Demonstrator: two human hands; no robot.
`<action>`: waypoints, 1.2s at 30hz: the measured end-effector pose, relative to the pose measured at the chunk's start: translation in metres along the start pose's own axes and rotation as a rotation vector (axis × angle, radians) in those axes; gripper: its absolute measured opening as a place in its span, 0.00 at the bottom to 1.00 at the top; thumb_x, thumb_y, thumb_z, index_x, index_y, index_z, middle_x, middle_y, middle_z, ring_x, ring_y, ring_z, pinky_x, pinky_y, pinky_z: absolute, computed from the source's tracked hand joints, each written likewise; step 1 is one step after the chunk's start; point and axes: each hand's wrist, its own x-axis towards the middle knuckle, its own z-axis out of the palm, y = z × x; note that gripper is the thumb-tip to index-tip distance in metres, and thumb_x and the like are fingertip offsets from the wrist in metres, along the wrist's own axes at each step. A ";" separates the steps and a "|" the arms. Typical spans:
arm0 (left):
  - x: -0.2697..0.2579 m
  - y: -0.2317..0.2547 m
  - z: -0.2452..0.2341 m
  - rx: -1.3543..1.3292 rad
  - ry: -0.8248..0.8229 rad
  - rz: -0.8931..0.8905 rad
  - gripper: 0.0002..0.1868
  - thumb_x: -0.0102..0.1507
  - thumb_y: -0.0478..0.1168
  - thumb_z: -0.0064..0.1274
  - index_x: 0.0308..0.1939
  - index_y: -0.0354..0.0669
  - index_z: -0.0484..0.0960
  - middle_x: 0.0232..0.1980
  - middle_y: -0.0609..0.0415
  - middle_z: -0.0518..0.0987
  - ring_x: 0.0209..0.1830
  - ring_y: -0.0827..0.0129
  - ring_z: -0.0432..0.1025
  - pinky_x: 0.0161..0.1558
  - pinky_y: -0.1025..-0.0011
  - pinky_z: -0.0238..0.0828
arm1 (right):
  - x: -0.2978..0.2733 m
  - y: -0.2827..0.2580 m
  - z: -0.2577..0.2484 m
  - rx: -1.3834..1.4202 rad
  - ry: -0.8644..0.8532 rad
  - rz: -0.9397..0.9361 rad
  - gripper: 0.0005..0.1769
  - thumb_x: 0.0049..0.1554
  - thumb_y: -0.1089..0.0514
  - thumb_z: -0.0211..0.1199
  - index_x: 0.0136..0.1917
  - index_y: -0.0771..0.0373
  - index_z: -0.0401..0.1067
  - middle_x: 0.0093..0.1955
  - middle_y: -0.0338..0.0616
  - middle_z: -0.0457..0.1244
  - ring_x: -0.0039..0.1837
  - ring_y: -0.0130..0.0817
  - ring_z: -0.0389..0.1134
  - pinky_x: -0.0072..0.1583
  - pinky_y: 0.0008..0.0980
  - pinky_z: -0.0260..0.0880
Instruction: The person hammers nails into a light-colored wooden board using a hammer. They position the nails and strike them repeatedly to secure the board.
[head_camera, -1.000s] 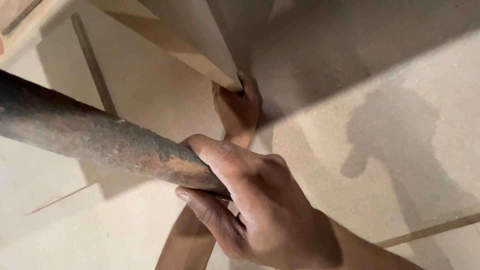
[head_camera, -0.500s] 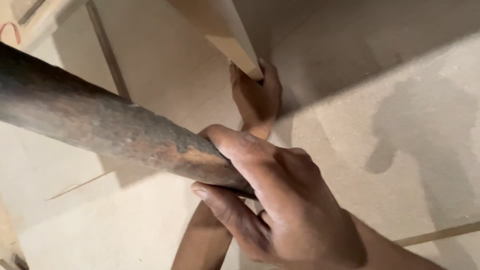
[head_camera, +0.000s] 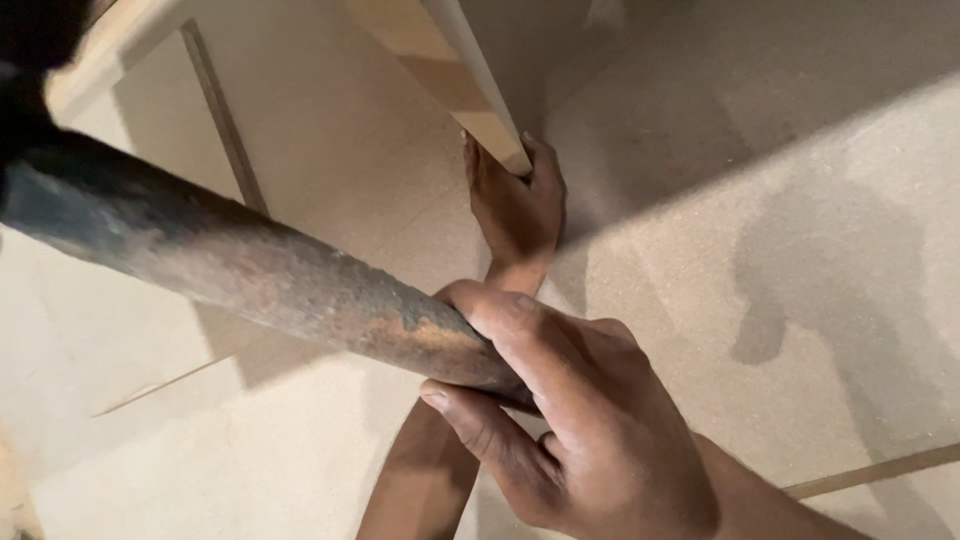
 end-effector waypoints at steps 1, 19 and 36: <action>0.000 0.001 0.000 -0.004 0.015 0.019 0.18 0.68 0.37 0.48 0.56 0.23 0.74 0.56 0.24 0.77 0.65 0.32 0.70 0.73 0.47 0.63 | -0.002 0.001 0.000 -0.014 -0.002 -0.002 0.19 0.64 0.61 0.61 0.63 0.74 0.61 0.42 0.52 0.70 0.40 0.32 0.78 0.39 0.28 0.79; -0.002 0.004 -0.002 -0.132 -0.044 -0.098 0.11 0.66 0.38 0.48 0.39 0.28 0.77 0.44 0.35 0.78 0.42 0.44 0.76 0.48 0.51 0.74 | -0.033 0.014 -0.016 0.077 0.403 -0.048 0.21 0.69 0.54 0.54 0.63 0.76 0.60 0.43 0.52 0.66 0.40 0.30 0.70 0.39 0.30 0.75; -0.005 -0.006 0.005 -0.068 -0.086 -0.145 0.15 0.68 0.42 0.49 0.44 0.29 0.79 0.48 0.35 0.80 0.53 0.43 0.75 0.60 0.52 0.73 | 0.026 -0.031 -0.060 0.250 0.154 0.168 0.25 0.72 0.49 0.49 0.63 0.77 0.66 0.36 0.43 0.65 0.34 0.23 0.64 0.37 0.26 0.70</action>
